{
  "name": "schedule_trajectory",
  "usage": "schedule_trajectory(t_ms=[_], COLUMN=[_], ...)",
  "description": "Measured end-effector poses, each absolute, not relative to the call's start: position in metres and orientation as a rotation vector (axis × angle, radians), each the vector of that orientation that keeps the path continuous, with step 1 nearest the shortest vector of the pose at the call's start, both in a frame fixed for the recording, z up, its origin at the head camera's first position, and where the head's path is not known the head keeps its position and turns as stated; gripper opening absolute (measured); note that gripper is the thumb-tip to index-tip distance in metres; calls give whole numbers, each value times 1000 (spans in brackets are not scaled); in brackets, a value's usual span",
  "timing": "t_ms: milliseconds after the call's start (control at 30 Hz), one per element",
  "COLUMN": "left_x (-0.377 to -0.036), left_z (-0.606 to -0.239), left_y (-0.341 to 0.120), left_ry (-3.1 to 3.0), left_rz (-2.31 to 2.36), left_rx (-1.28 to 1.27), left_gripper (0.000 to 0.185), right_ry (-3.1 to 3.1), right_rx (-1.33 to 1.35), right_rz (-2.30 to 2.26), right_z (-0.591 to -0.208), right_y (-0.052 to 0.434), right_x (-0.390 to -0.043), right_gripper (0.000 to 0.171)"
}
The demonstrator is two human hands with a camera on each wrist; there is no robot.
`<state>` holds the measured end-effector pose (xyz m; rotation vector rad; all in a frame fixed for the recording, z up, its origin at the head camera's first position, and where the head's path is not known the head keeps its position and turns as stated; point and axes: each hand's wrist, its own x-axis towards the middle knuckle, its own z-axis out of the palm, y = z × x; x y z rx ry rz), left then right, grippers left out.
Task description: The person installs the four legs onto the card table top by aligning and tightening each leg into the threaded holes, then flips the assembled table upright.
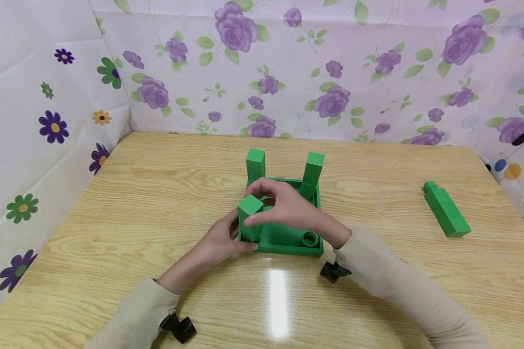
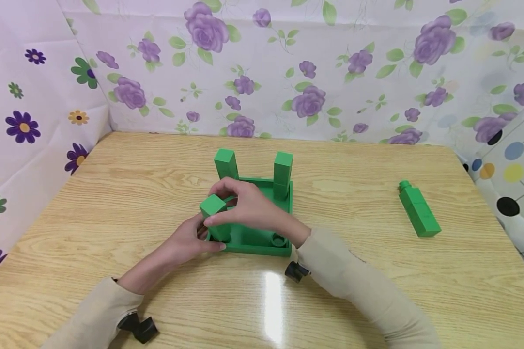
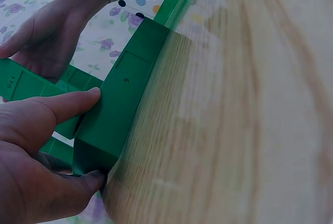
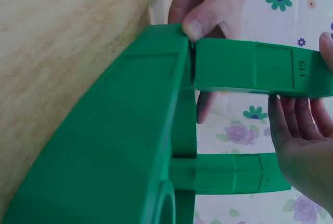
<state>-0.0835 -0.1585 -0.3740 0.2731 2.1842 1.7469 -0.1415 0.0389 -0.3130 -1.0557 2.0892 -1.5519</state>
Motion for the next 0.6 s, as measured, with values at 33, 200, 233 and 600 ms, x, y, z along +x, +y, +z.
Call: schedule_trajectory(t_ms=[33,200,233,600], left_x=[-83,-83,-83,-84], left_z=[-374,-373,-372,-373], left_y=[-159,-158,-158,-158], left_ry=[2181,2165,2164,2153], left_rz=[1748,1749,1746,1746], left_rx=[272,260,254,245], left_gripper=[89,94,95,97], right_ry=[2099,2168,2187,2275], right_rx=[-1048,-1020,-1016,-919], right_rz=[-1562,-1588,-1585,-1597], right_z=[-313,-316,-316,-319], right_y=[38,36,35,30], right_x=[-141,-136,-135,-125], right_gripper=[40,39,39,39])
